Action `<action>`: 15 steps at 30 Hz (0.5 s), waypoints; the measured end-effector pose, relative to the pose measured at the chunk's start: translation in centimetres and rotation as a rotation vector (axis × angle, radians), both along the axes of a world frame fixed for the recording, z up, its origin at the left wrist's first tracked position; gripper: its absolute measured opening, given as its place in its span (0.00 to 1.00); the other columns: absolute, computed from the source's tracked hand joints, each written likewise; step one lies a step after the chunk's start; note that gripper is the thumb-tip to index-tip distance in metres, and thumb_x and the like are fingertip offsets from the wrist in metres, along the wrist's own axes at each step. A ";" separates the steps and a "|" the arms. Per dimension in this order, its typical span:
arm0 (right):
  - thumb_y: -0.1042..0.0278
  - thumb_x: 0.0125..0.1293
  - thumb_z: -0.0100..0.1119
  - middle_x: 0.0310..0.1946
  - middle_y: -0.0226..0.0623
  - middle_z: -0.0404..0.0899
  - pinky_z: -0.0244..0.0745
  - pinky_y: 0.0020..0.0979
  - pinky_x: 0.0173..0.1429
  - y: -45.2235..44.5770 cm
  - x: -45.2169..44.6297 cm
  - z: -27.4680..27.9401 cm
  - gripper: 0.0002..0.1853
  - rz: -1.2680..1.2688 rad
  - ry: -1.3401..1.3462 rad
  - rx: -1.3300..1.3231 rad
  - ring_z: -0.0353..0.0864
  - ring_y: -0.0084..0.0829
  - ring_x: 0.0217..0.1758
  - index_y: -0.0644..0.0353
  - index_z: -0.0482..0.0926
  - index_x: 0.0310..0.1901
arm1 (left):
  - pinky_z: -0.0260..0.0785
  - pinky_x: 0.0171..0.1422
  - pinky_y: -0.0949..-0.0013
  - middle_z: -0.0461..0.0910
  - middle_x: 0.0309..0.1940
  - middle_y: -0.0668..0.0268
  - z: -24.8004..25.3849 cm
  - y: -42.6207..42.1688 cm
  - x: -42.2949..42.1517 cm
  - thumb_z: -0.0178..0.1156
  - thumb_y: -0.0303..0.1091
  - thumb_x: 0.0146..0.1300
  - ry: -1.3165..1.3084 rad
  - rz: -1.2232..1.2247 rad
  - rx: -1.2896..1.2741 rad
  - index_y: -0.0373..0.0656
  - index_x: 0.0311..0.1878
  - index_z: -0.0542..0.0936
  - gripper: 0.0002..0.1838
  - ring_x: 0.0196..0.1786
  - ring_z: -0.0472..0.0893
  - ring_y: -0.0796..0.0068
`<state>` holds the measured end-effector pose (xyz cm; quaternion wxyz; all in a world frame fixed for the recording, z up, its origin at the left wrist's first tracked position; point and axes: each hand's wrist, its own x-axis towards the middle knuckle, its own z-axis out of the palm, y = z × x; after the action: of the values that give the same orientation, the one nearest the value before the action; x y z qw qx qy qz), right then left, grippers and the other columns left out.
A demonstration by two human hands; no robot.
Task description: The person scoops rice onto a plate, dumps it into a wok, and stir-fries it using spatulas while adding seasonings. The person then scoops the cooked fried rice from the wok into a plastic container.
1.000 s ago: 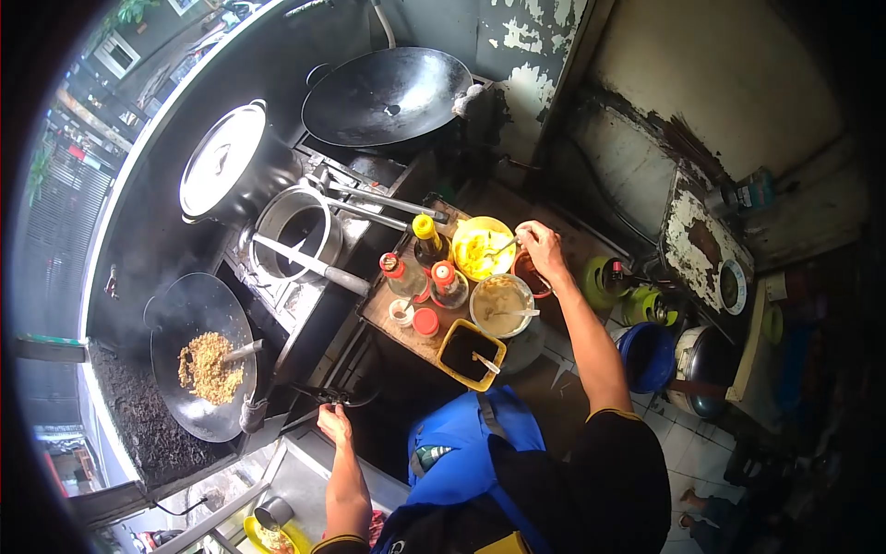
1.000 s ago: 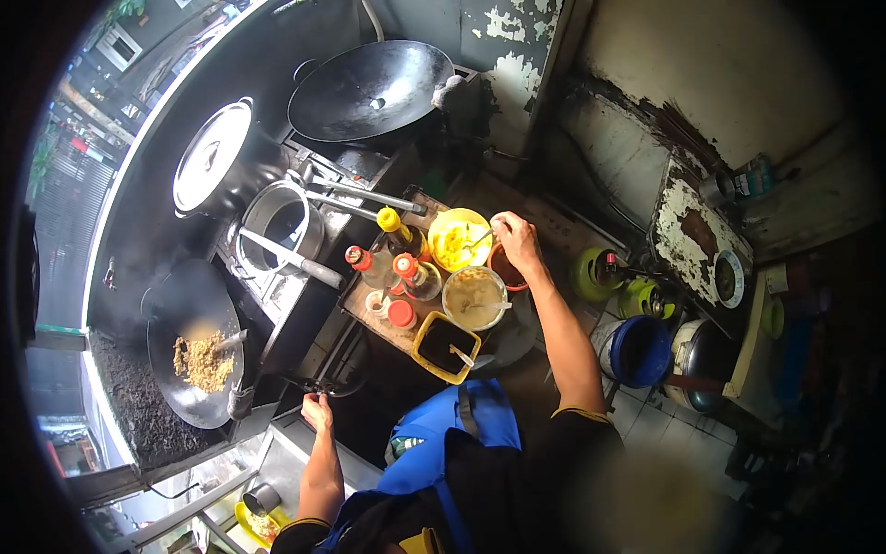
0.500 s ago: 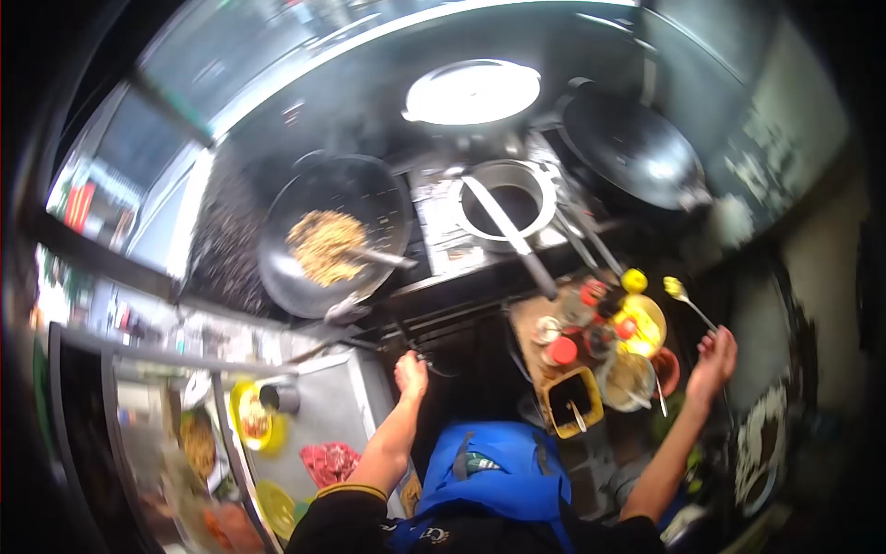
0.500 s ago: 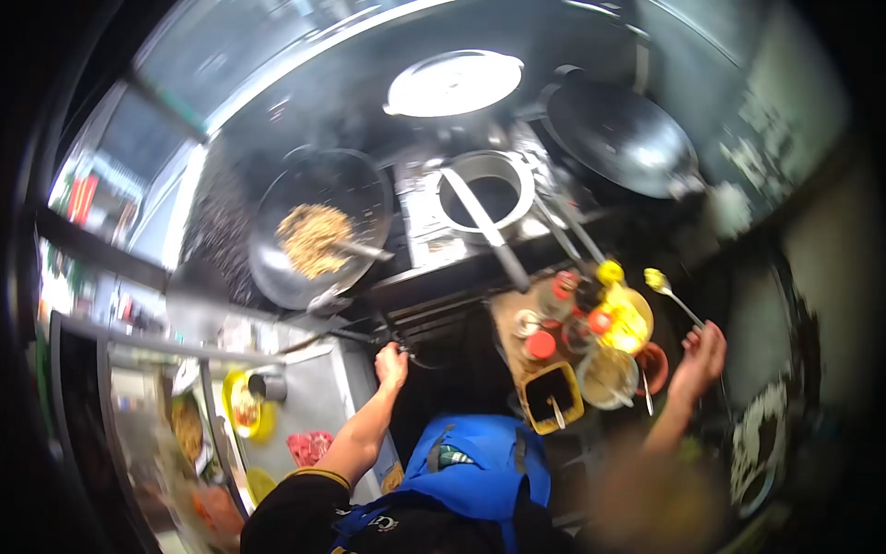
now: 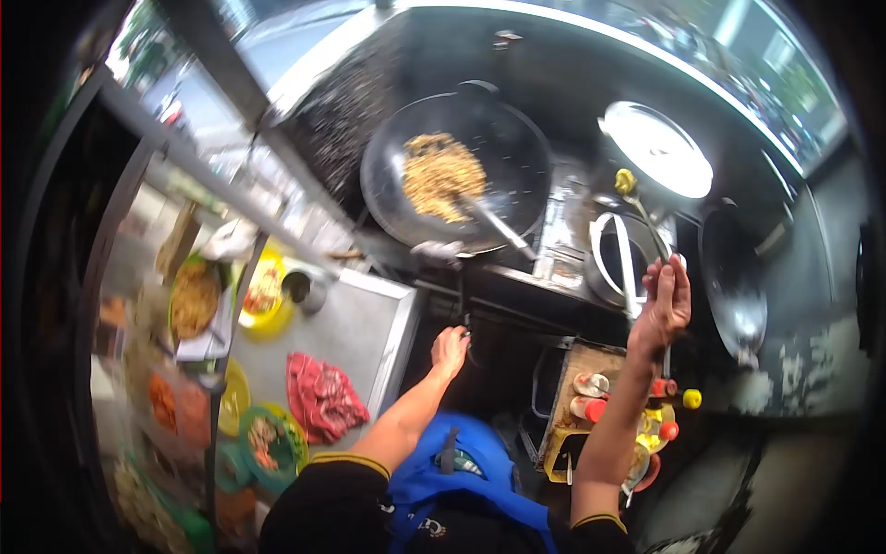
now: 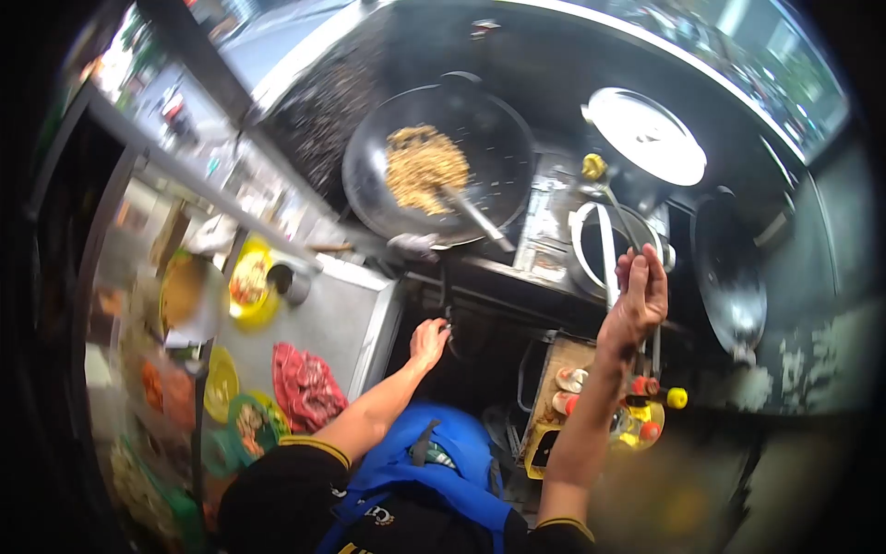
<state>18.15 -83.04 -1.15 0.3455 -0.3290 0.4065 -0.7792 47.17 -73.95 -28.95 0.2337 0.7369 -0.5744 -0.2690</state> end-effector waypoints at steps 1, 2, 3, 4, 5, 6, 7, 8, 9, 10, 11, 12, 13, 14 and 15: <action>0.70 0.68 0.60 0.41 0.35 0.82 0.77 0.24 0.48 -2.0 1.6 -1.3 0.15 -0.012 0.060 -0.013 0.81 0.24 0.42 0.64 0.77 0.54 | 0.72 0.56 0.55 0.80 0.46 0.53 0.6 0.4 0.1 0.63 0.38 0.60 0.043 0.018 0.025 0.43 0.53 0.80 0.19 0.51 0.79 0.50; 0.70 0.69 0.59 0.40 0.35 0.83 0.77 0.25 0.48 -3.9 3.0 -2.7 0.15 -0.020 0.112 -0.033 0.81 0.24 0.42 0.65 0.77 0.54 | 0.72 0.57 0.55 0.80 0.48 0.53 1.4 0.5 0.1 0.63 0.39 0.60 0.081 0.040 0.044 0.44 0.55 0.78 0.21 0.52 0.79 0.51; 0.68 0.70 0.57 0.42 0.37 0.83 0.78 0.25 0.48 -5.4 4.2 -4.3 0.17 -0.079 0.223 0.038 0.82 0.26 0.43 0.66 0.75 0.57 | 0.72 0.57 0.56 0.80 0.50 0.53 2.4 0.8 0.0 0.62 0.40 0.60 0.131 0.045 0.004 0.43 0.57 0.77 0.22 0.52 0.80 0.52; 0.68 0.72 0.55 0.43 0.40 0.83 0.78 0.27 0.49 -6.9 5.3 -6.4 0.18 -0.087 0.253 0.026 0.82 0.27 0.43 0.67 0.74 0.59 | 0.73 0.57 0.58 0.79 0.52 0.52 3.2 1.7 0.1 0.62 0.41 0.61 0.169 0.066 -0.029 0.42 0.58 0.76 0.23 0.52 0.81 0.54; 0.67 0.73 0.54 0.44 0.43 0.83 0.78 0.27 0.50 -8.8 4.8 -10.6 0.19 -0.087 0.510 -0.010 0.83 0.29 0.43 0.67 0.72 0.61 | 0.74 0.56 0.59 0.80 0.51 0.52 3.4 3.1 0.6 0.61 0.41 0.62 0.270 0.038 -0.024 0.40 0.57 0.76 0.23 0.51 0.82 0.56; 0.66 0.73 0.53 0.47 0.44 0.83 0.78 0.29 0.51 -10.1 5.1 -13.6 0.18 -0.001 0.558 0.074 0.84 0.31 0.45 0.63 0.74 0.61 | 0.74 0.55 0.60 0.80 0.50 0.52 3.6 4.7 1.0 0.60 0.42 0.63 0.370 0.010 -0.029 0.38 0.57 0.77 0.23 0.49 0.82 0.58; 0.66 0.73 0.54 0.48 0.40 0.84 0.76 0.30 0.53 -11.7 4.2 -17.6 0.19 0.110 0.874 0.115 0.83 0.30 0.51 0.61 0.74 0.62 | 0.75 0.54 0.60 0.80 0.49 0.52 4.4 6.4 1.6 0.60 0.42 0.63 0.409 -0.022 -0.005 0.37 0.56 0.77 0.23 0.48 0.83 0.59; 0.67 0.72 0.54 0.49 0.40 0.84 0.75 0.30 0.56 -12.5 3.2 -20.2 0.17 0.164 1.268 0.187 0.83 0.31 0.52 0.56 0.76 0.60 | 0.75 0.53 0.61 0.81 0.48 0.51 5.5 8.5 2.0 0.60 0.42 0.64 0.455 -0.065 0.020 0.35 0.55 0.77 0.22 0.47 0.83 0.60; 0.68 0.71 0.55 0.50 0.40 0.83 0.75 0.29 0.55 -13.2 2.9 -22.1 0.16 0.167 1.267 0.148 0.84 0.31 0.51 0.54 0.78 0.59 | 0.75 0.53 0.60 0.82 0.46 0.51 6.8 10.5 2.6 0.60 0.43 0.65 0.515 -0.064 0.055 0.35 0.54 0.78 0.22 0.47 0.83 0.59; 0.67 0.71 0.56 0.50 0.40 0.83 0.76 0.30 0.54 -12.3 4.1 -20.4 0.16 0.115 1.276 0.159 0.85 0.33 0.50 0.55 0.78 0.58 | 0.76 0.53 0.61 0.82 0.46 0.51 6.8 12.5 3.3 0.60 0.44 0.65 0.540 -0.060 0.109 0.35 0.54 0.78 0.22 0.47 0.84 0.60; 0.66 0.72 0.54 0.50 0.41 0.83 0.76 0.31 0.53 -12.2 5.0 -19.8 0.15 0.056 1.193 0.096 0.85 0.34 0.50 0.53 0.78 0.58 | 0.76 0.53 0.61 0.82 0.47 0.51 7.4 14.4 3.9 0.60 0.44 0.65 0.553 -0.014 0.136 0.35 0.54 0.78 0.23 0.47 0.84 0.60; 0.65 0.72 0.53 0.49 0.43 0.83 0.76 0.32 0.53 -12.3 5.1 -19.3 0.15 0.096 1.143 0.141 0.84 0.35 0.50 0.52 0.78 0.58 | 0.76 0.53 0.62 0.83 0.47 0.52 8.1 16.4 4.3 0.60 0.45 0.65 0.574 0.022 0.165 0.35 0.54 0.78 0.23 0.47 0.84 0.61; 0.64 0.73 0.52 0.50 0.43 0.83 0.76 0.32 0.53 -12.5 4.9 -19.9 0.16 0.138 1.234 0.186 0.84 0.36 0.51 0.52 0.78 0.59 | 0.75 0.53 0.62 0.83 0.45 0.51 8.1 18.3 4.7 0.59 0.47 0.64 0.537 0.088 0.150 0.36 0.53 0.79 0.24 0.47 0.84 0.58; 0.63 0.73 0.52 0.50 0.44 0.83 0.76 0.33 0.53 -12.8 4.6 -20.4 0.16 0.176 1.325 0.233 0.84 0.38 0.52 0.51 0.78 0.59 | 0.75 0.53 0.62 0.83 0.45 0.51 8.1 20.0 5.2 0.59 0.47 0.64 0.534 0.100 0.150 0.36 0.53 0.79 0.24 0.47 0.84 0.58; 0.61 0.73 0.52 0.50 0.44 0.82 0.77 0.35 0.52 -13.4 4.2 -21.7 0.16 0.223 1.293 0.157 0.83 0.40 0.52 0.50 0.78 0.59 | 0.75 0.53 0.62 0.83 0.45 0.51 8.0 21.6 5.5 0.60 0.48 0.63 0.528 0.152 0.194 0.36 0.53 0.79 0.24 0.47 0.84 0.58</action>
<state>22.34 -96.44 -22.81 0.1332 -0.7445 0.5513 -0.3522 52.69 -52.32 -20.94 0.3232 0.7012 -0.4085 -0.4868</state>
